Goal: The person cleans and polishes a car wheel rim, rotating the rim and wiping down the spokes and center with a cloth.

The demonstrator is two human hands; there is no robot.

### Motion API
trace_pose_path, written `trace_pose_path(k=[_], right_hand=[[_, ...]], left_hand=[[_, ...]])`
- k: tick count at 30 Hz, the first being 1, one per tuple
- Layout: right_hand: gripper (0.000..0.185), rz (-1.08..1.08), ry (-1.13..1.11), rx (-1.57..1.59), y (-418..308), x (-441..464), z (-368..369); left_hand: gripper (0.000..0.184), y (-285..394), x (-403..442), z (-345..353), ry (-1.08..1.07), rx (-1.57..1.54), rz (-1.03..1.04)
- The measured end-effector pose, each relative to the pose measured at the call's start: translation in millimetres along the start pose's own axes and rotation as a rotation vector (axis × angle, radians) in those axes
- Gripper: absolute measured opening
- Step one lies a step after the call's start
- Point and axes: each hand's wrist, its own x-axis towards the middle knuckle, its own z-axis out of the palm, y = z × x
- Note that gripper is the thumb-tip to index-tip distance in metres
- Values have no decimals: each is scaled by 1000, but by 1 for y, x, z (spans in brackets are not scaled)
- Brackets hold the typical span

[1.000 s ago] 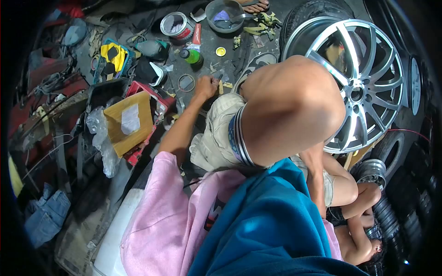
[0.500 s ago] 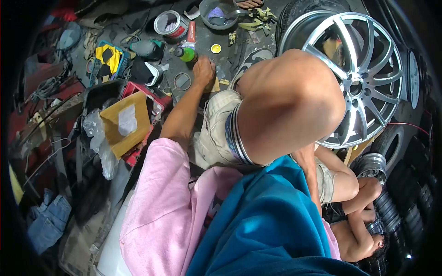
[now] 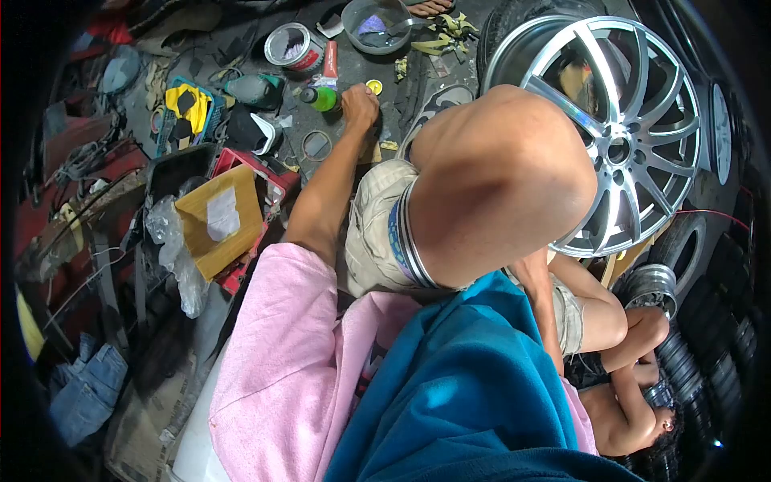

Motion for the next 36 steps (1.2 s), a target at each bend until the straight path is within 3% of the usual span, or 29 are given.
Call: trace_pose_path(k=[11,18,22,24,25,26,27,30,31,32,36], right_hand=[[30,0,-32,-11,2,-1,2],[30,-23,-40,-8,-8,3,2],[27,-98,38,34,0,-4,2],[17,-102,-44,122,4,-5,0],[13,-169,11,152,5,-7,2],[13,-168,-19,199,-1,-8,-4],[15,-132,-24,118,3,-12,-6],[17,-124,55,162,11,-26,-5],[18,-146,72,191,19,-29,-2],[18,-138,111,200,23,-33,-2],[17,-166,136,316,31,-40,-3]], left_hand=[[20,11,24,-2,-187,210,-98],[21,13,8,-15,-95,203,-51],[19,2,1,-28,-38,3,123],[18,10,6,-35,37,-155,208],[19,8,16,-40,79,-220,357],[18,65,0,-95,-36,-182,345],[19,41,38,-102,-307,-469,326],[14,162,38,-159,-105,-342,398],[17,184,51,-164,-124,-374,333],[16,225,56,-183,-147,-228,554],[17,401,10,-219,-410,-24,865]])
